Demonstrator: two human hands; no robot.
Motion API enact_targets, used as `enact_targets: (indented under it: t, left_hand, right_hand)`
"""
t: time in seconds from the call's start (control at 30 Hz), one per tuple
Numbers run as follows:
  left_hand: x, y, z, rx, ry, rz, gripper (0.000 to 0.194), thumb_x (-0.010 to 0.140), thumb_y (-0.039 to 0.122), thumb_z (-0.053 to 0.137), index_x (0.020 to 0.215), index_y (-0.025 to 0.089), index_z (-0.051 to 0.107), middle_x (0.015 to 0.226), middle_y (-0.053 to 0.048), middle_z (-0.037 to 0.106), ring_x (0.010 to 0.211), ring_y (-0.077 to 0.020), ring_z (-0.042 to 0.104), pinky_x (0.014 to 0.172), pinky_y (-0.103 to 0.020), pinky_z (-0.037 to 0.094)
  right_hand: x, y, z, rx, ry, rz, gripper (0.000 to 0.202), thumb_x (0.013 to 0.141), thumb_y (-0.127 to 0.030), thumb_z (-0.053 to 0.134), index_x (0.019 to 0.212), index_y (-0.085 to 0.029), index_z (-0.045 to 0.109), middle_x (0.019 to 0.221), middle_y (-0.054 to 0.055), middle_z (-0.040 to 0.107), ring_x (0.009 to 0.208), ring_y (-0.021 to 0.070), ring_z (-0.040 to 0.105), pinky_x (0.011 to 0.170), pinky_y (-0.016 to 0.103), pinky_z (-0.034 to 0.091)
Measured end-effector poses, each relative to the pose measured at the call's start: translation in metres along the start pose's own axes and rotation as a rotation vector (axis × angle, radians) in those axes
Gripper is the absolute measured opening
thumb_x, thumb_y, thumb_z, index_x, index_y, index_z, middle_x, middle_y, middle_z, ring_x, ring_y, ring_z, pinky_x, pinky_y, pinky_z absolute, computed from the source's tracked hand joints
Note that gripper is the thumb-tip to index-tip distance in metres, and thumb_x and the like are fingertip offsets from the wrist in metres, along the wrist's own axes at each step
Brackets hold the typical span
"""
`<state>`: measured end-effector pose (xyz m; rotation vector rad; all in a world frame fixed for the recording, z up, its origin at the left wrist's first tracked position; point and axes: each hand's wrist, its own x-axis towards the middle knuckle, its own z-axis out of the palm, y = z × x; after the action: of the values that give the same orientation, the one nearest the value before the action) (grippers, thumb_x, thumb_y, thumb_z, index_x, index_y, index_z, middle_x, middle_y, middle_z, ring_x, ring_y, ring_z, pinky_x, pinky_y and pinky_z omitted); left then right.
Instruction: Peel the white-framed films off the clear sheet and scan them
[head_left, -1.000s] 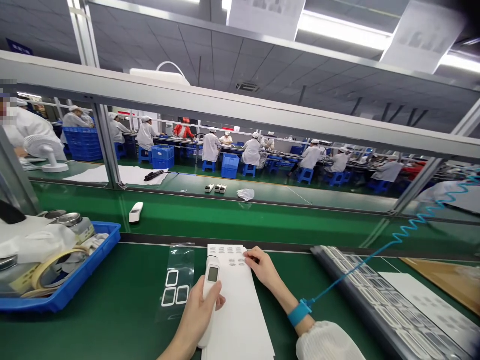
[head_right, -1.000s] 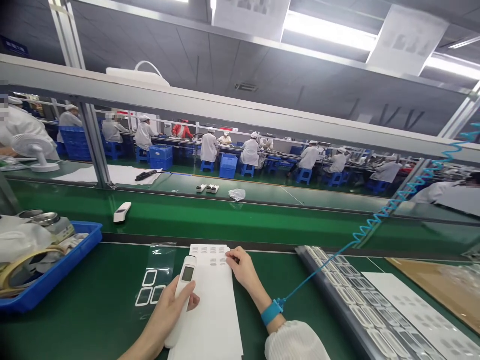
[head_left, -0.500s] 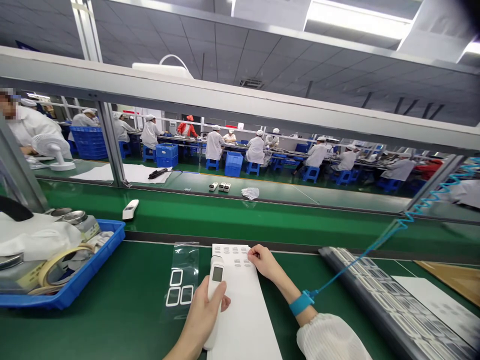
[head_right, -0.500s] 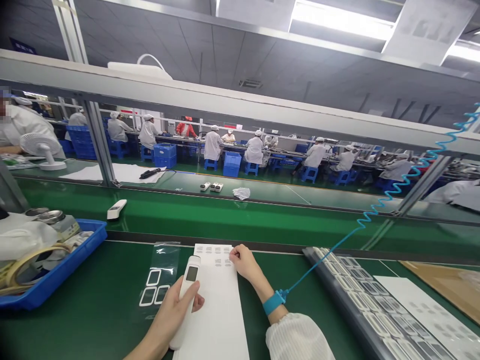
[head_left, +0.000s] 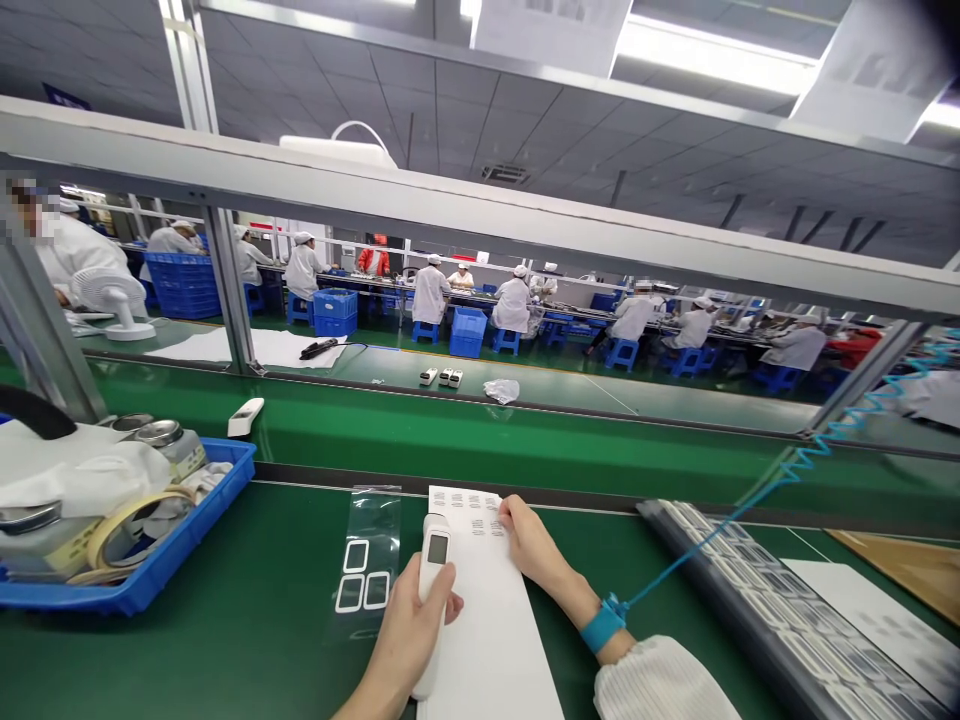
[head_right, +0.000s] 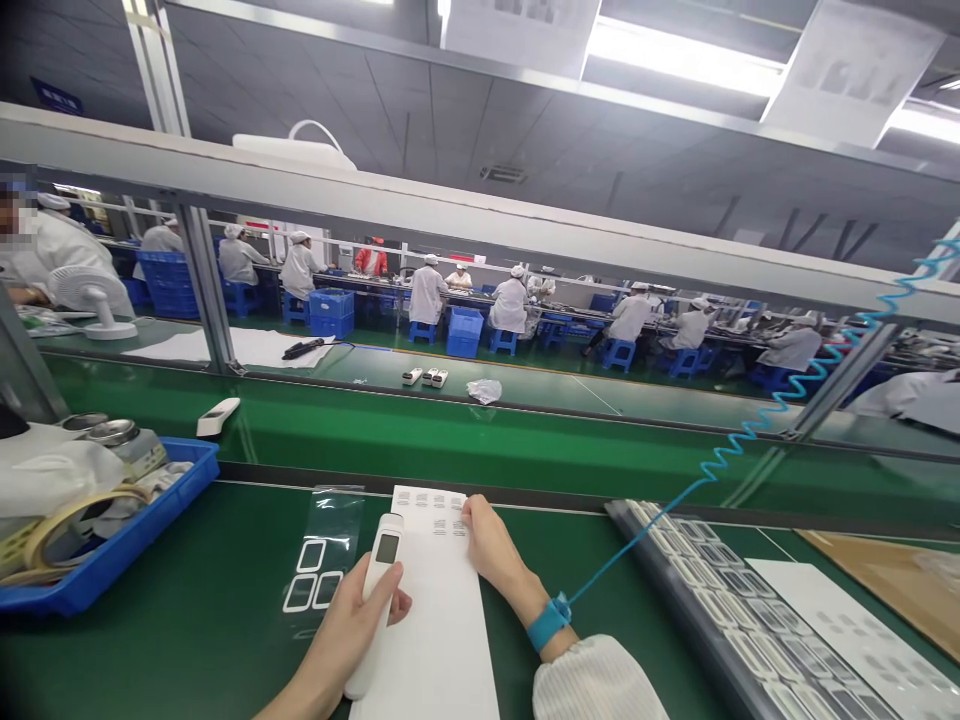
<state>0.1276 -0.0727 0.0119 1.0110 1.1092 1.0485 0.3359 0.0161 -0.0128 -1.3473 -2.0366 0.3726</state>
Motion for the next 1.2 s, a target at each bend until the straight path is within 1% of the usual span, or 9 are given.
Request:
enact_targets:
  t: [0.23,0.33,0.53,0.67,0.77,0.83,0.9,1.03,1.2]
  left_hand:
    - [0.003,-0.005,-0.001,0.045,-0.003,0.011,0.046,0.078,0.062,0.052,0.091,0.018,0.052,0.064,0.001,0.049,0.069,-0.0176,0.054,0.074,-0.031,0.047]
    - [0.003,-0.006,-0.001,0.059,0.006,0.006,0.045,0.077,0.063,0.053,0.086,0.018,0.052,0.063,0.001,0.050,0.069,-0.0178,0.054,0.072,-0.030,0.047]
    - [-0.001,-0.001,-0.003,0.011,-0.029,0.003,0.049,0.076,0.061,0.055,0.097,0.017,0.050,0.064,0.000,0.056,0.069,-0.0183,0.057,0.071,-0.031,0.048]
    - [-0.002,0.002,-0.008,-0.114,-0.129,0.022,0.039,0.076,0.045,0.061,0.098,0.018,0.044,0.060,0.002,0.055,0.060,-0.0150,0.055,0.065,-0.028,0.047]
    - [-0.001,0.002,-0.010,-0.175,-0.134,0.046,0.030,0.071,0.028,0.061,0.093,0.018,0.043,0.068,0.004,0.053,0.056,-0.0101,0.050,0.059,-0.023,0.044]
    - [-0.001,0.002,-0.010,-0.207,-0.125,0.051,0.034,0.069,0.021,0.058,0.098,0.019,0.043,0.076,0.003,0.053,0.055,-0.0089,0.048,0.054,-0.022,0.042]
    - [-0.002,0.001,-0.010,-0.217,-0.128,0.046,0.040,0.068,0.018,0.056,0.105,0.020,0.042,0.077,0.003,0.052,0.055,-0.0086,0.047,0.052,-0.022,0.041]
    - [-0.004,0.002,-0.009,-0.214,-0.121,0.024,0.045,0.069,0.020,0.055,0.112,0.019,0.040,0.077,0.003,0.053,0.055,-0.0086,0.048,0.054,-0.022,0.040]
    - [-0.004,0.002,-0.009,-0.220,-0.148,-0.001,0.042,0.075,0.031,0.058,0.111,0.018,0.041,0.075,0.003,0.051,0.053,-0.0082,0.046,0.053,-0.022,0.039]
  right_hand:
    - [0.002,-0.002,-0.003,0.149,0.007,0.066,0.006,0.083,-0.024,0.048,0.082,-0.020,0.053,0.068,-0.001,0.053,0.062,0.0177,0.049,0.060,0.028,0.035]
    - [0.006,0.002,-0.002,0.246,0.047,0.143,0.015,0.079,-0.029,0.050,0.068,-0.019,0.051,0.060,-0.001,0.050,0.056,0.0159,0.045,0.055,0.027,0.033]
    - [0.013,0.007,-0.014,0.496,0.131,0.257,0.030,0.073,-0.047,0.056,0.068,-0.018,0.050,0.059,-0.002,0.047,0.053,0.0138,0.043,0.053,0.026,0.034]
    - [0.011,-0.030,-0.024,0.617,0.103,0.234,0.031,0.074,-0.047,0.063,0.071,-0.017,0.054,0.061,-0.002,0.047,0.055,0.0132,0.042,0.054,0.025,0.034]
    - [0.006,-0.076,-0.023,0.777,-0.056,0.178,0.026,0.073,-0.040,0.068,0.069,-0.017,0.057,0.061,-0.002,0.048,0.055,0.0125,0.042,0.054,0.025,0.035]
    - [0.003,-0.102,-0.016,0.847,-0.194,0.140,0.020,0.074,-0.033,0.066,0.068,-0.016,0.057,0.061,-0.001,0.050,0.055,0.0125,0.043,0.054,0.025,0.036]
    - [0.000,-0.118,-0.006,0.829,-0.232,0.113,0.014,0.074,-0.026,0.062,0.067,-0.016,0.056,0.062,-0.001,0.051,0.056,0.0133,0.045,0.054,0.026,0.037]
    - [-0.001,-0.119,0.012,0.687,-0.105,0.049,0.010,0.077,-0.018,0.054,0.068,-0.017,0.054,0.069,0.000,0.052,0.061,0.0143,0.049,0.057,0.026,0.041]
    - [-0.001,-0.112,0.017,0.624,-0.031,0.021,0.013,0.083,-0.018,0.051,0.070,-0.018,0.054,0.071,-0.001,0.050,0.059,0.0131,0.049,0.056,0.025,0.041]
